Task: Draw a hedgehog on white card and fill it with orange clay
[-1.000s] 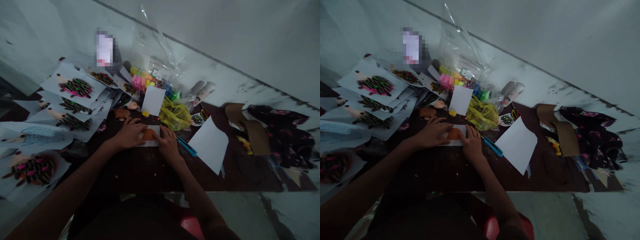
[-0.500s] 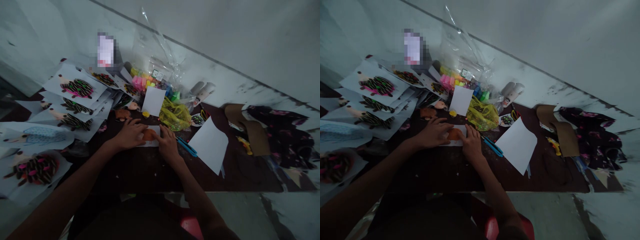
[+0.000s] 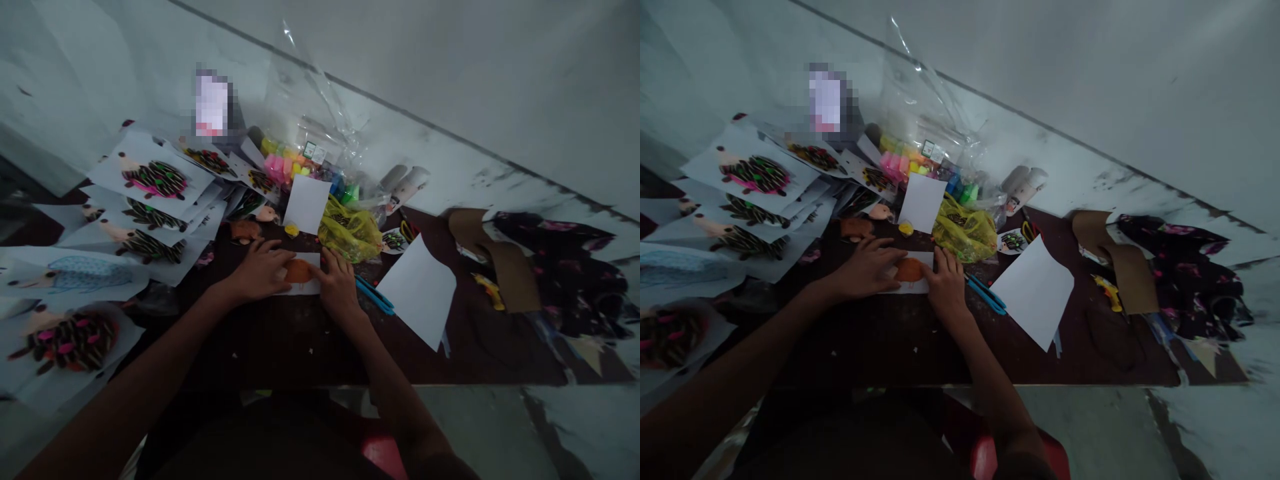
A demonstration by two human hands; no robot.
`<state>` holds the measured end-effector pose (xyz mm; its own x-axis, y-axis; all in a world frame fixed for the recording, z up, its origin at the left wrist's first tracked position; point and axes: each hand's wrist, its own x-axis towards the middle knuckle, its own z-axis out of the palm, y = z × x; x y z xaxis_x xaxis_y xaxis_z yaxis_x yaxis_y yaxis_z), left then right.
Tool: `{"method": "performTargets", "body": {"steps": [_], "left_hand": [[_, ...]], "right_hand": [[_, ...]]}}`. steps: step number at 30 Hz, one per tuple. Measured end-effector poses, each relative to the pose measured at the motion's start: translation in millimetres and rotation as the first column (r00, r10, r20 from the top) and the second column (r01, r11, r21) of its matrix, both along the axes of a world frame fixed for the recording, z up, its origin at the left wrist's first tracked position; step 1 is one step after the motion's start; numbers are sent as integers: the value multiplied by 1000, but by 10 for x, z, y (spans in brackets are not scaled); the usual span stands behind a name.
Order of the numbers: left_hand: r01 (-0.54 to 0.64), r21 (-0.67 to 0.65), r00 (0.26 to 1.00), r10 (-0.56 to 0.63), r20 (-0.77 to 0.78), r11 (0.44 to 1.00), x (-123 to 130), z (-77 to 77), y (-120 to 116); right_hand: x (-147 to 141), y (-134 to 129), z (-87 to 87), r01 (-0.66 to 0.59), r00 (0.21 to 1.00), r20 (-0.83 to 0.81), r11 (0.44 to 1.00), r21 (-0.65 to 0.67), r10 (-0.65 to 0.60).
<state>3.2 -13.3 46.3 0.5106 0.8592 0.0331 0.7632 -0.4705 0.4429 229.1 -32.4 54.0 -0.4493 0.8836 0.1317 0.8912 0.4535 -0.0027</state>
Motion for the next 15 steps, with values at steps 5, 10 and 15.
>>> {"method": "performTargets", "body": {"steps": [5, 10, 15], "left_hand": [[3, -7, 1000, -3, 19, 1000, 1, 8, 1], [-6, -10, 1000, 6, 16, 1000, 12, -19, 5], [-5, 41, 993, 0, 119, 999, -15, -36, 21]], "right_hand": [[3, -13, 4, -40, 999, 15, 999, 37, 39], [7, 2, 64, -43, 999, 17, 996, 81, 41], [-41, 78, 114, -4, 995, -102, 992, 130, 18]]}}
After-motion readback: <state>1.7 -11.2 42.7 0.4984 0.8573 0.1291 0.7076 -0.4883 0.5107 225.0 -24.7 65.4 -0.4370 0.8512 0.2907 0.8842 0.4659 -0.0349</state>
